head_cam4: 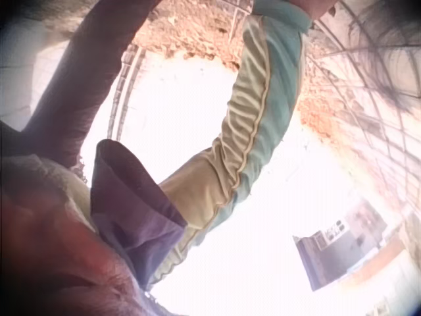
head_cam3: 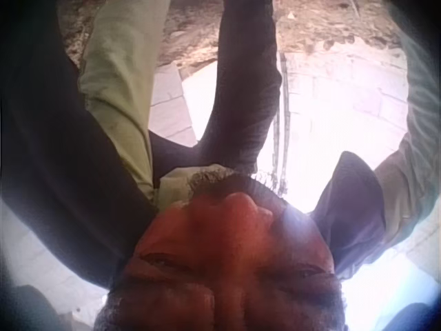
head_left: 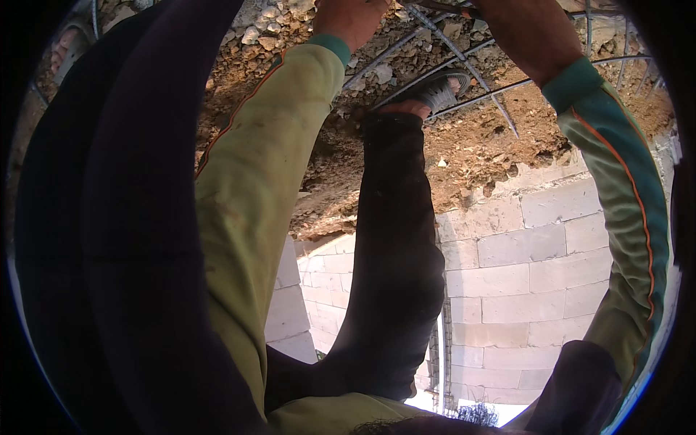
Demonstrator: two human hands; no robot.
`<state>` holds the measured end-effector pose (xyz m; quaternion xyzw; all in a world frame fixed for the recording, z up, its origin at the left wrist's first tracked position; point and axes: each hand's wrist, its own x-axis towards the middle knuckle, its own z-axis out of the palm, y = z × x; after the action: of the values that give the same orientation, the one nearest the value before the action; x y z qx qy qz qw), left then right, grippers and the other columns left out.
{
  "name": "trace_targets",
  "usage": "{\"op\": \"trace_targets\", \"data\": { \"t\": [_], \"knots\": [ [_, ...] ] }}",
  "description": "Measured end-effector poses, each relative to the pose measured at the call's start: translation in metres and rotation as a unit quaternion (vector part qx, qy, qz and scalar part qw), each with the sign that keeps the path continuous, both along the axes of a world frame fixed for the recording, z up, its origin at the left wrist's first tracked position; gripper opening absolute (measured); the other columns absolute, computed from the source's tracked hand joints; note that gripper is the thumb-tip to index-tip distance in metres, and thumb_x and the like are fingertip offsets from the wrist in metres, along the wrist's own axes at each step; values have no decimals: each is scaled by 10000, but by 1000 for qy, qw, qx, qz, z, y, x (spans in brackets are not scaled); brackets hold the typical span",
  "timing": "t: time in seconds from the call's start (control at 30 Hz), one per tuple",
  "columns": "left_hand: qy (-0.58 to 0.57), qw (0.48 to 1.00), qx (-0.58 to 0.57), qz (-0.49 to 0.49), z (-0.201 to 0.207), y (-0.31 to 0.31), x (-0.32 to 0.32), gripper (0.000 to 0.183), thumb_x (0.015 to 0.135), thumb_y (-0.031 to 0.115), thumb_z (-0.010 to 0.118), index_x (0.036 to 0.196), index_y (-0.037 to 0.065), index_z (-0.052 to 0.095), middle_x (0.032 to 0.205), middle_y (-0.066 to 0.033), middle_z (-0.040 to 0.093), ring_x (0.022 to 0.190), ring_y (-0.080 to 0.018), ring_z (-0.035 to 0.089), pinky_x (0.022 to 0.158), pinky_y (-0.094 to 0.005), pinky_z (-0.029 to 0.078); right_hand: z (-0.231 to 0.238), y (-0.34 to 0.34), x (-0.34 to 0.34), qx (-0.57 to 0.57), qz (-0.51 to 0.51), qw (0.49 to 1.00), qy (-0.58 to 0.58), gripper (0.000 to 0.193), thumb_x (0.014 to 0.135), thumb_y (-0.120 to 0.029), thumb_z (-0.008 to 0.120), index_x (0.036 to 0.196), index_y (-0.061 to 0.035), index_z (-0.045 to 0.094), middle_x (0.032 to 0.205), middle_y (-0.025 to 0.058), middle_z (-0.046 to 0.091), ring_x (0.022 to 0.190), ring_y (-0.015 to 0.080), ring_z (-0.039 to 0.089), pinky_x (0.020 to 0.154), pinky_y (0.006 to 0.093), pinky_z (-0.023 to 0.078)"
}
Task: The person uses pliers to twist and cut wire, securing a metal reinforcement mesh to vertical rebar at various points around a construction area.
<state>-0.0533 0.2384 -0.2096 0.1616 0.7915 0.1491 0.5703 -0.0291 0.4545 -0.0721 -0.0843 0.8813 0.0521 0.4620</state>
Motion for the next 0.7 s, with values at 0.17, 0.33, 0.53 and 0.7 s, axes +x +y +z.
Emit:
{"op": "trace_targets", "data": {
  "t": [0.17,0.33,0.53,0.7],
  "knots": [
    [-14,999,-31,-7,10,-56,18,377,868,310,707,1058,-15,698,997,-188,715,922,-338,689,837,-456,536,-1,-4,-17,-2,-61,996,-68,209,956,-231,539,1109,-95,584,921,141,667,857,324,684,779,443,510],
    [-126,987,-81,50,19,-68,30,591,843,391,673,1241,-39,597,1322,-269,567,1185,-426,583,998,-491,475,16,-12,-26,-6,-181,975,-130,266,970,-282,548,1127,-71,589,865,168,696,804,361,703,690,498,535],
    [-144,988,-56,27,18,-66,23,732,851,415,691,1321,-118,514,1377,-323,491,1259,-436,515,1056,-485,432,-8,-15,-46,30,-256,914,-312,323,888,-200,587,1171,-48,622,890,193,726,883,387,713,733,513,557],
    [-126,992,-1,25,13,-68,28,739,859,420,690,1322,-127,509,1384,-325,487,1259,-439,515,1055,-473,434,-56,21,41,-117,-265,907,-307,515,916,-177,633,1398,-147,452,1075,238,633,1057,383,640,858,503,513]
  ]
}}
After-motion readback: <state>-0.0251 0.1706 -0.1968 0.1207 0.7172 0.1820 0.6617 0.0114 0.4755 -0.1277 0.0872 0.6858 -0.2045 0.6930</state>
